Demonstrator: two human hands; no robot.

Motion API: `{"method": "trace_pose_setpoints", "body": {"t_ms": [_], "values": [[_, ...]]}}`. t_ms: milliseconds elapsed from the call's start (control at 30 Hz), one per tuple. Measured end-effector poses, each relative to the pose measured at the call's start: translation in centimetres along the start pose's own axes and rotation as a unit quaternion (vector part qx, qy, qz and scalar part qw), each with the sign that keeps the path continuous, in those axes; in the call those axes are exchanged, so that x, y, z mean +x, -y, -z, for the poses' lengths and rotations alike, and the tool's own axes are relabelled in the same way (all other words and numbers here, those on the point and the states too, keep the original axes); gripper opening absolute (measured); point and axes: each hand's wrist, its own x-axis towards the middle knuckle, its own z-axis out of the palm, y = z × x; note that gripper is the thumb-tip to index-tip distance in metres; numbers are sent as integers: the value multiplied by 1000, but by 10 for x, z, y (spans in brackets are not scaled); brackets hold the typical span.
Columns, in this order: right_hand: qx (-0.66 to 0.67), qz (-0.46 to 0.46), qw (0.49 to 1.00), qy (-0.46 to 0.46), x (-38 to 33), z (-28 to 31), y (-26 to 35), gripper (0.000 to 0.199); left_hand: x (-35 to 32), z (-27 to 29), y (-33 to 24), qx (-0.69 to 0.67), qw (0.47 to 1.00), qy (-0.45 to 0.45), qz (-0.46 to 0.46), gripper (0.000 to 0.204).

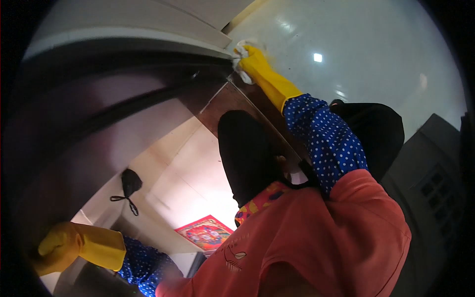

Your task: The person wipes the edges and surfaces of a door and its frame with a cloth, then folds the cloth by hand.

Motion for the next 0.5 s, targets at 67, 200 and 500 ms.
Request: {"method": "trace_pose_setpoints", "body": {"t_ms": [67, 200, 500], "values": [[328, -145, 933, -16, 35, 57, 7, 37, 75, -10, -81, -45, 997, -33, -54, 32], [-41, 162, 986, 17, 37, 140, 24, 38, 132, 30, -190, -48, 998, -20, -28, 38], [11, 496, 868, 6, -61, 344, 115, 34, 224, 174, -340, -9, 999, 18, 30, 44]]}}
